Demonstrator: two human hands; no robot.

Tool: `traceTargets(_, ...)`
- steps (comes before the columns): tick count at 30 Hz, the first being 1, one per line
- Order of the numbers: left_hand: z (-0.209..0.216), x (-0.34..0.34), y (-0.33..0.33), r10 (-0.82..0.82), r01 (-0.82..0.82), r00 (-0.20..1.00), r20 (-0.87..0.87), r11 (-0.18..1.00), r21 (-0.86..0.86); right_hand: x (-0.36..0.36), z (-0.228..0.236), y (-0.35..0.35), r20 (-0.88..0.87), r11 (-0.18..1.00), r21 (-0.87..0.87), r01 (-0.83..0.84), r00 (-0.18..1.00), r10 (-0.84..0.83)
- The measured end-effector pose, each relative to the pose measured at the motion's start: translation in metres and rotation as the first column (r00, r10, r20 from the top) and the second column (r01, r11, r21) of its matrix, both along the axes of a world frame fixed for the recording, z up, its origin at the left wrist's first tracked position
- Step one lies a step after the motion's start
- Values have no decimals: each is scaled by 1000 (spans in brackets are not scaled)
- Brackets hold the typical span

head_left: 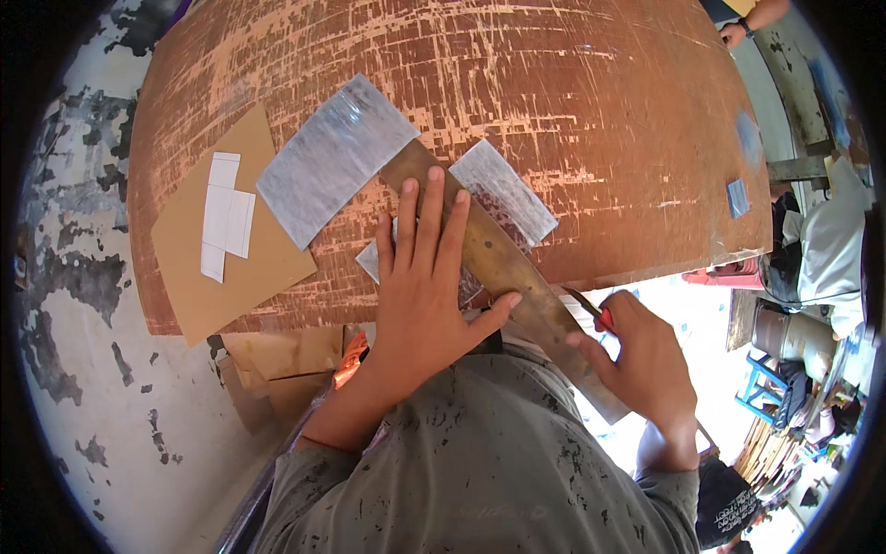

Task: The person cuts marked sections on a paper template using a utility knife. They then place a metal ruler over plastic sheets to guide cuts with the knife before trimming the corners freehand.

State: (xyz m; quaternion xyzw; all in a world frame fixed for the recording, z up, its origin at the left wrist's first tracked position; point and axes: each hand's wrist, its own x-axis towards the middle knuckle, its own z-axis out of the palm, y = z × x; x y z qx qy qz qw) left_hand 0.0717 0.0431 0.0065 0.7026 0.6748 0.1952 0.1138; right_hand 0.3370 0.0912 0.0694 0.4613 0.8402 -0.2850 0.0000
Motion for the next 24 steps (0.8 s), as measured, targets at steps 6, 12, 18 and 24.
traceTargets(6,5,-3,-1,-17,17,1000,10,1000,23,10,-14,-27,-52,877,-394,277,945,-322)
traceTargets(12,16,-30,-8,-151,88,922,358,979,185,31,-53,-47,-285,770,-446,457,742,-606)
traceTargets(18,23,-60,-36,-106,110,990,90,993,-40,47,-47,-40,-349,713,-468,522,632,-692)
traceTargets(24,12,-28,-11,-72,73,997,-22,997,35,49,-53,-35,-425,691,-547,472,555,-715)
